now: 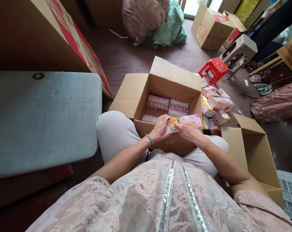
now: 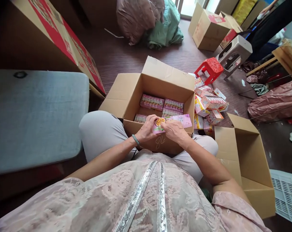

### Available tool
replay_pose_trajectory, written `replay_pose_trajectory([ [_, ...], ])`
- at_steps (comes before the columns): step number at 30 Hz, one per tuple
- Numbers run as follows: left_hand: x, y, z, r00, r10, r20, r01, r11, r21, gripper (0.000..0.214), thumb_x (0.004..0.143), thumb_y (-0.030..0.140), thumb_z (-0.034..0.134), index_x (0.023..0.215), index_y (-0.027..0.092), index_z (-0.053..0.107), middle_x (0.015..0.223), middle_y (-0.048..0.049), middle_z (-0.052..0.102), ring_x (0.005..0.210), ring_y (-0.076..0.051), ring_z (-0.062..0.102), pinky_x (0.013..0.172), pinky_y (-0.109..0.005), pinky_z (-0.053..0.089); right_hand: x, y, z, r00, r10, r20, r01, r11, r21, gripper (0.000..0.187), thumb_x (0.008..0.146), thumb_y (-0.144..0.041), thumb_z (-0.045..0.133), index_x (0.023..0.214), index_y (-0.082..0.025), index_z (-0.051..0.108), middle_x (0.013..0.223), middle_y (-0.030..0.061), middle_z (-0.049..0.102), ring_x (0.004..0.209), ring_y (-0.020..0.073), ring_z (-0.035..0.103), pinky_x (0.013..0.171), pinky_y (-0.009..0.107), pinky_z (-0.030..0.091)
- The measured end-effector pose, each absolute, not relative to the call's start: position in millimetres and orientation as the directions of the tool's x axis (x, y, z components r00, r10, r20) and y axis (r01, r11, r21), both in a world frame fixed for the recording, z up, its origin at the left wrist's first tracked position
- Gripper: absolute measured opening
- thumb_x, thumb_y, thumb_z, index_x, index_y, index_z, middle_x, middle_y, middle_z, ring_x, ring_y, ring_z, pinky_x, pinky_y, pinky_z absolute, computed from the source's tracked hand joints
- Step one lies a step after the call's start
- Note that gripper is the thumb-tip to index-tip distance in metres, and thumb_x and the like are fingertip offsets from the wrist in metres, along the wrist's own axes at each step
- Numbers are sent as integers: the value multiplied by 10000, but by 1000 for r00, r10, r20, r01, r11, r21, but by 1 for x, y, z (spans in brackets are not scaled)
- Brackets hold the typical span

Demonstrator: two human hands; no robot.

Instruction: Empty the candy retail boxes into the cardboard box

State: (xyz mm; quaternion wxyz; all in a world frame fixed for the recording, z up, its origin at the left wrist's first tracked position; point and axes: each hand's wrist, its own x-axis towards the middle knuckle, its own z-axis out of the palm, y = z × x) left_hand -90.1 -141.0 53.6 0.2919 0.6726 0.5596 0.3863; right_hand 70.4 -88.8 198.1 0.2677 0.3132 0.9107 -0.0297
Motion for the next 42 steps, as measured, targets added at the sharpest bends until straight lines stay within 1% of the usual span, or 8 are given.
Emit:
replay_pose_trajectory([
  [8, -90, -139, 50, 97, 963, 252, 493, -267, 828, 559, 801, 328, 776, 1266, 206, 490, 1282, -144, 562, 1211, -308, 549, 1095, -483, 490, 51, -95, 197, -644, 544, -539, 524, 826, 207, 399, 1027, -67, 285, 1194, -115, 644, 1067, 192, 719, 976, 287, 699, 754, 351, 453],
  [15, -92, -141, 48, 143, 947, 287, 518, -319, 794, 637, 735, 148, 704, 1316, 205, 450, 1258, -125, 560, 1183, -309, 541, 1057, -499, 505, 72, -83, 196, -616, 571, -543, 546, 806, 228, 385, 1043, -81, 305, 1203, -120, 653, 1092, 186, 730, 991, 279, 710, 766, 345, 451],
  [22, -96, -137, 48, 170, 948, 269, 537, -318, 782, 706, 671, 96, 671, 1334, 191, 446, 1265, -134, 551, 1188, -319, 550, 1052, -494, 512, 169, -36, 197, -421, 744, -519, 664, 643, 382, 367, 1026, -109, 377, 1178, -144, 709, 1090, 166, 749, 996, 279, 711, 707, 324, 361],
  [27, -106, -139, 50, 127, 965, 227, 541, -260, 800, 705, 672, 137, 694, 1336, 202, 463, 1275, -126, 564, 1204, -321, 558, 1076, -489, 513, 270, -21, 210, -142, 907, -397, 812, 336, 477, 306, 1025, -172, 438, 1057, -140, 740, 965, 142, 756, 842, 219, 674, 615, 305, 245],
  [30, -109, -130, 52, 76, 981, 177, 520, -191, 833, 629, 710, 276, 742, 1293, 206, 514, 1256, -123, 578, 1189, -324, 572, 1088, -496, 510, 301, -31, 203, -45, 993, -107, 944, 77, 321, 334, 1073, -318, 430, 1075, -169, 729, 940, 116, 752, 769, 199, 633, 602, 300, 231],
  [35, -107, -87, 65, -123, 985, -118, 406, 158, 900, 715, 538, 526, 847, 1127, 191, 617, 1135, -101, 584, 1101, -332, 612, 1030, -506, 536, 303, -32, 156, 221, 962, 160, 958, -183, -223, 343, 1056, -384, 456, 1010, -181, 730, 870, 92, 746, 732, 195, 606, 650, 283, 319],
  [39, -78, -51, 92, -105, 897, -430, 106, 440, 892, 797, 452, 548, 910, 1096, 202, 591, 1094, -78, 631, 962, -271, 660, 790, -383, 580, 303, -24, 128, 392, 885, 252, 782, -176, -598, 507, 1055, -574, 382, 987, -184, 698, 749, 56, 691, 681, 189, 588, 697, 287, 423],
  [42, -23, -25, 112, 33, 867, -498, -74, 499, 863, 800, 555, 575, 889, 1187, 219, 551, 1076, -64, 668, 868, -220, 670, 673, -305, 540, 304, -21, 126, 481, 818, 317, 666, -106, -738, 617, 1015, -711, 341, 954, -188, 665, 648, 10, 610, 619, 171, 549, 677, 286, 446],
])
